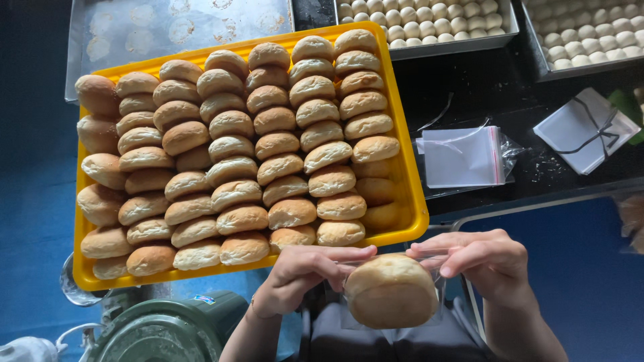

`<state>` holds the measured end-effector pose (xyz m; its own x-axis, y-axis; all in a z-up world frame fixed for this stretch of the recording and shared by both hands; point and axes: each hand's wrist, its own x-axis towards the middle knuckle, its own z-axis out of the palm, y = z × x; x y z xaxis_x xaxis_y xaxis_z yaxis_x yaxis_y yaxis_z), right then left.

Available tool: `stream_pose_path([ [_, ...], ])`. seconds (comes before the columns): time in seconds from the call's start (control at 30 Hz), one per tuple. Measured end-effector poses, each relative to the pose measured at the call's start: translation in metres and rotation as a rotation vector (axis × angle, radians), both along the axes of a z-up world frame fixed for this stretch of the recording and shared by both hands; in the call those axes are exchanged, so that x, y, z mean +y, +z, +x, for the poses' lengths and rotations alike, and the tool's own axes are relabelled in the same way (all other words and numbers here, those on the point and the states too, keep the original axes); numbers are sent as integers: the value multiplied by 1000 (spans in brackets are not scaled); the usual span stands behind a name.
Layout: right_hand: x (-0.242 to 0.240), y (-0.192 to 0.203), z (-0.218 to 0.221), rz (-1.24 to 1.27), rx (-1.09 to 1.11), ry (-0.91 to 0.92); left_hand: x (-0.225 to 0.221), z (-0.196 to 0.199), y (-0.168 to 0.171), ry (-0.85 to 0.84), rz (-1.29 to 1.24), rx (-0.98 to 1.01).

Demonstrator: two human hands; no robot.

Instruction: The person picks up individual baked buns from a yellow tray and places each one into a clear plastic bag.

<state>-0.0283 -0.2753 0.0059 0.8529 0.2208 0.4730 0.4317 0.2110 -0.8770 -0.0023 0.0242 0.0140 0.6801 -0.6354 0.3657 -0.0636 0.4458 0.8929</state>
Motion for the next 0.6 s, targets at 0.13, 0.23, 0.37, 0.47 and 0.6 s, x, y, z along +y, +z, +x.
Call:
stream_pose_path([
  [0.13, 2, 1, 2, 45, -5, 38, -1, 3, -3, -56, -86, 116],
  [0.23, -8, -6, -5, 176, 65, 36, -1, 4, -4, -7, -130, 86],
  [0.37, -16, 1, -3, 154, 49, 76, 11, 3, -17, 75, -166, 3],
  [0.47, -7, 2, -5, 211, 168, 229, 12, 2, -14, 119, -126, -6],
  [0.6, 11, 14, -6, 99, 290, 152, 7, -2, -13, 148, -110, -4],
])
